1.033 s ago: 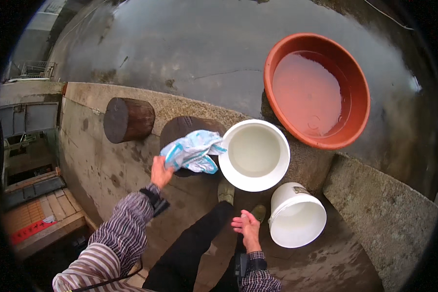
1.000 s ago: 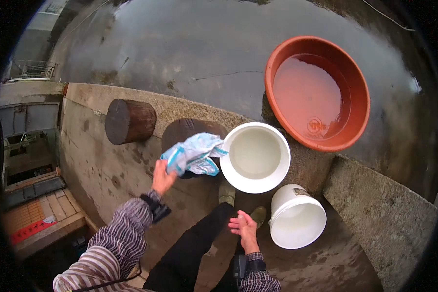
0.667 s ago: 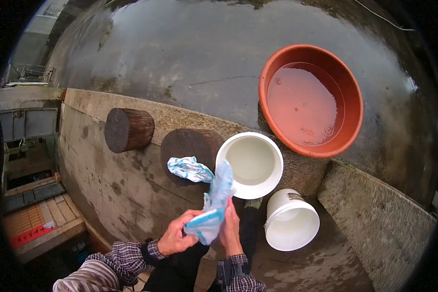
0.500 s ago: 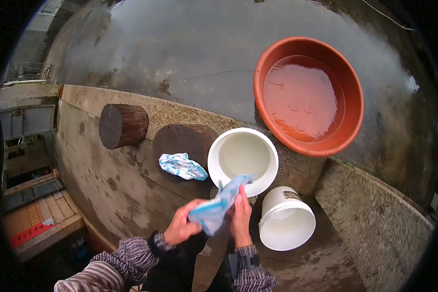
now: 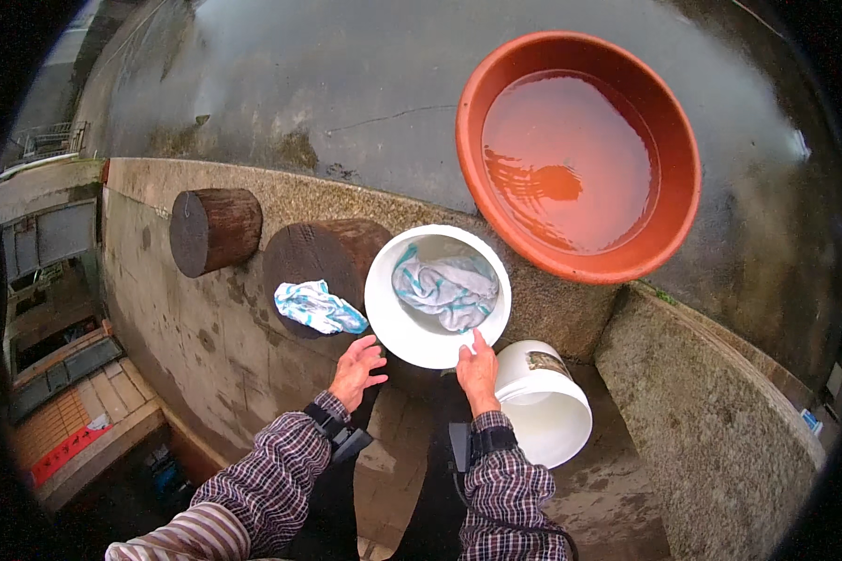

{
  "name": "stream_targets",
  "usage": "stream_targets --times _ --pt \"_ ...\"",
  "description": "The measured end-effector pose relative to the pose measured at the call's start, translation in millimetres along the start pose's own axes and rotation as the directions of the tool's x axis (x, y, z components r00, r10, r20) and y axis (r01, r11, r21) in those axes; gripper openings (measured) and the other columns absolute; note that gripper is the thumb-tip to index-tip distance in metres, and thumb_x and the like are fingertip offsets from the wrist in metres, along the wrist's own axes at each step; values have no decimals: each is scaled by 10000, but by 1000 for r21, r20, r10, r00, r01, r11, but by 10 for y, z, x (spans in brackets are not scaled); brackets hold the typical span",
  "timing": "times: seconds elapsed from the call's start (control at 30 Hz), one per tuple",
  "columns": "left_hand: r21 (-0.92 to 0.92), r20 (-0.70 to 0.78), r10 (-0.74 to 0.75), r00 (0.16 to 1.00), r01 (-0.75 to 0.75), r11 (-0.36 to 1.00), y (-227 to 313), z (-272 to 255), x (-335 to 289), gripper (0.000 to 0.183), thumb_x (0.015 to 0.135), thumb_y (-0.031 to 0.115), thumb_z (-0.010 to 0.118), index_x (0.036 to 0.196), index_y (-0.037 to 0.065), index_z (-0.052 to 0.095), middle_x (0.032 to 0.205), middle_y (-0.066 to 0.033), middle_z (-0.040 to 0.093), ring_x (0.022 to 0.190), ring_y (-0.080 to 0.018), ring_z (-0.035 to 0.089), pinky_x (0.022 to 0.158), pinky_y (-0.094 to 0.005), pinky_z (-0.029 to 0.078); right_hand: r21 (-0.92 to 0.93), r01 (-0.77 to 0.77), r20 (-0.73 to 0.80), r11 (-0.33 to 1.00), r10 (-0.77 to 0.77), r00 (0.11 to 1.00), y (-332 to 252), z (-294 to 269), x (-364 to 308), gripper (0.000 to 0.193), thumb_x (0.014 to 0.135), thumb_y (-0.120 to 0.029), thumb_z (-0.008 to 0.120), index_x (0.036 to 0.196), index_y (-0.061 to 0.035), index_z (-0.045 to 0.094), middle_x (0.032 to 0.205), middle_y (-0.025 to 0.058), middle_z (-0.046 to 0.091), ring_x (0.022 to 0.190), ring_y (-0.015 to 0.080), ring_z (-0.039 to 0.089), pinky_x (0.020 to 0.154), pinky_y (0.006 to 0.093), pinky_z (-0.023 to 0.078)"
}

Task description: The recorder washes a cloth rag and cleans out plastic buckets in an outdoor courtyard using water.

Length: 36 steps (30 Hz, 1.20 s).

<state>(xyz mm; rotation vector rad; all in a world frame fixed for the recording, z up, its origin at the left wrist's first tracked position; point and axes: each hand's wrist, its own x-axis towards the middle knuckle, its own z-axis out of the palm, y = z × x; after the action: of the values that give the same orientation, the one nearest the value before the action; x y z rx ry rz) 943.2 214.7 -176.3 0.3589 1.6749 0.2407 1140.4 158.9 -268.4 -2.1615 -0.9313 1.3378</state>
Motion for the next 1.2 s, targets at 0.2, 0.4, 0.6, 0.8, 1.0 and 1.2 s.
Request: stream_targets --times 0.2,0.4,0.6,0.8,1.0,1.2 --pt "-221 167 -45 985 83 972 -48 226 503 495 835 238 525 1253 54 333 1186 -139 394 1000 -229 472 805 -377 443 -260 87 61 962 -74 995 -217 75 525 541 736 -43 509 1253 -92 356 1075 249 461 993 391 467 835 432 396" --pt "-318 187 -57 981 115 941 -5 281 957 496 843 220 506 1270 59 312 1178 -138 391 1008 -239 472 811 -390 437 -551 209 -26 808 -268 963 79 525 1236 582 725 -30 511 1267 -152 338 1226 273 295 1032 475 391 872 458 376" --pt "-366 239 -85 967 171 915 -36 201 1143 516 848 233 502 1283 56 287 1200 -141 365 1045 -247 446 846 -409 415 -691 -36 62 722 108 992 152 948 1694 523 732 -143 582 1220 -168 398 1251 245 304 1038 419 442 842 435 421" --pt "-407 273 -114 955 222 886 -29 259 1162 533 848 246 504 1290 69 262 1219 -158 332 1075 -269 417 869 -433 396 -589 57 49 806 -34 998 283 627 1705 432 686 -210 622 1071 -64 491 923 206 560 877 346 543 741 438 448" --pt "-425 206 -222 953 291 857 25 141 1152 609 840 374 497 1317 142 197 1288 -164 209 1156 -331 287 881 -501 360 -147 193 110 970 -178 978 -874 339 297 277 667 -115 650 903 -5 554 825 185 580 783 338 575 670 376 451" --pt "-504 581 -136 802 487 713 -118 289 1369 526 790 463 530 1196 206 315 1060 -89 439 889 -231 514 679 -470 472 182 -75 329 980 11 944 -1441 -168 -429 299 690 -166 670 907 9 563 800 165 585 711 266 588 641 329 461"
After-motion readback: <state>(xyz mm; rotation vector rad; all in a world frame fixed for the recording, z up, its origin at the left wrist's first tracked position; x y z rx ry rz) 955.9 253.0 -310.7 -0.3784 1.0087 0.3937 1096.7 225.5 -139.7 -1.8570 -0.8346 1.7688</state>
